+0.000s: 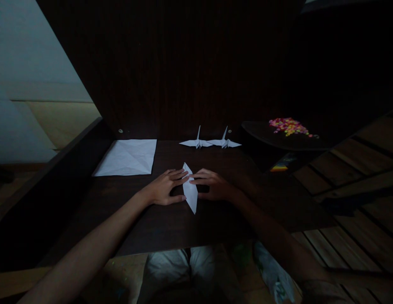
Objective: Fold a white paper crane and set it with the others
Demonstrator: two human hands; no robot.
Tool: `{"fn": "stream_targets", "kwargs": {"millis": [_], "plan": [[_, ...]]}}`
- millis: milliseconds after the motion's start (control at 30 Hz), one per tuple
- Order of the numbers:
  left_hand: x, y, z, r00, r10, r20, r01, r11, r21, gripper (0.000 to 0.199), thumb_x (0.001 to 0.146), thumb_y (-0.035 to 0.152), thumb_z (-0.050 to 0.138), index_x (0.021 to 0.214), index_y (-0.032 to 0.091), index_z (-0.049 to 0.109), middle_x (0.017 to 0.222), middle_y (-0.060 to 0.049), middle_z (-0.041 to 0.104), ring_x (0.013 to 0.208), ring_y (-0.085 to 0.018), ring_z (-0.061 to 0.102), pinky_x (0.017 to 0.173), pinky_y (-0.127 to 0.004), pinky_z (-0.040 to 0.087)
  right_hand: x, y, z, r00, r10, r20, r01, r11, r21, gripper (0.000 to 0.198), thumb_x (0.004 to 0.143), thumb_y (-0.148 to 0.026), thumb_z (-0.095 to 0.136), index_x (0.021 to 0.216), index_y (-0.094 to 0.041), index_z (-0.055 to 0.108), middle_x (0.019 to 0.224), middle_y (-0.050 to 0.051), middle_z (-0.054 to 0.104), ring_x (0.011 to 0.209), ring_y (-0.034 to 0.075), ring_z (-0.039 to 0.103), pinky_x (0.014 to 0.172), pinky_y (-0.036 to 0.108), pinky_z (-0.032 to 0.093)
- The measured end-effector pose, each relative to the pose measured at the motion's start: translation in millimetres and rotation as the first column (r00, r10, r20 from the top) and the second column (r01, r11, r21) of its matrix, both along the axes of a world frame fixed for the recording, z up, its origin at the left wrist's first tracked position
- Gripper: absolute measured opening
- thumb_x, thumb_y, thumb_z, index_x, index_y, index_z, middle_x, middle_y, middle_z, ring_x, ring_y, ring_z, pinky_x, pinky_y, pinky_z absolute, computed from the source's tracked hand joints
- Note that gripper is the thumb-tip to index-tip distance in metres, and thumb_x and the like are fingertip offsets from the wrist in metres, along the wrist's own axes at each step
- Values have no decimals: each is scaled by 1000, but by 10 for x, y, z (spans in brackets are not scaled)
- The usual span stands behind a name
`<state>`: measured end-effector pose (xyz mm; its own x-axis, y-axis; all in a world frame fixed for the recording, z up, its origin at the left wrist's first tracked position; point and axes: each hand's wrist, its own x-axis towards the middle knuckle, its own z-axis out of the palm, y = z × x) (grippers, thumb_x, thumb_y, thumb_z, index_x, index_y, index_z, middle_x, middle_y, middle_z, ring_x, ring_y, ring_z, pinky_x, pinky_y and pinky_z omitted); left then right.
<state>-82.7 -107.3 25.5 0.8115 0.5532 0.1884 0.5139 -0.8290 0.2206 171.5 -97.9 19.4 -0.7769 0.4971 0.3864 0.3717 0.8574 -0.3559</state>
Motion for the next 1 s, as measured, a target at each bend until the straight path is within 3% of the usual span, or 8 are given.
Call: {"fn": "stream_targets", "kwargs": {"millis": [133,300,533,733,1000], "plan": [[-8,8,-26,999,-9,40,7,998,65,63,84,46,59,138,17,46,145,-16,43,134,-30,41,109,-48,36,-19,-25,-18,999,-29,27,25,991,135,30,86,-30,61,114,-20,66,118,9,67,104,22,61,86,38,51],[12,5,-45,990,-77,115,48,971,234,41,89,32,54,125,13,59,129,-17,60,118,-25,59,100,-40,48,-12,-82,-5,975,-122,187,66,958,280,31,91,-31,53,117,-18,64,120,11,67,103,22,63,76,33,53],[36,-23,-106,994,-99,52,74,927,367,35,95,26,44,124,10,57,123,-18,64,114,-24,62,95,-36,53,-14,-139,-68,982,-80,173,11,930,368,31,93,-31,49,116,-15,62,119,16,66,100,23,66,73,31,54],[52,-29,-126,999,-31,19,24,948,317,38,95,25,43,128,11,53,129,-18,59,119,-24,58,99,-37,51,-60,-128,-132,978,-106,180,42,943,331,30,94,-23,43,117,-14,60,118,16,66,104,20,65,76,28,56],[97,-47,-158,1000,20,21,-26,931,365,39,95,25,42,127,7,53,127,-20,60,121,-26,56,99,-39,50,-129,-129,-137,951,-158,264,71,948,311,31,93,-22,45,117,-9,60,122,19,63,112,24,62,82,33,56]]}}
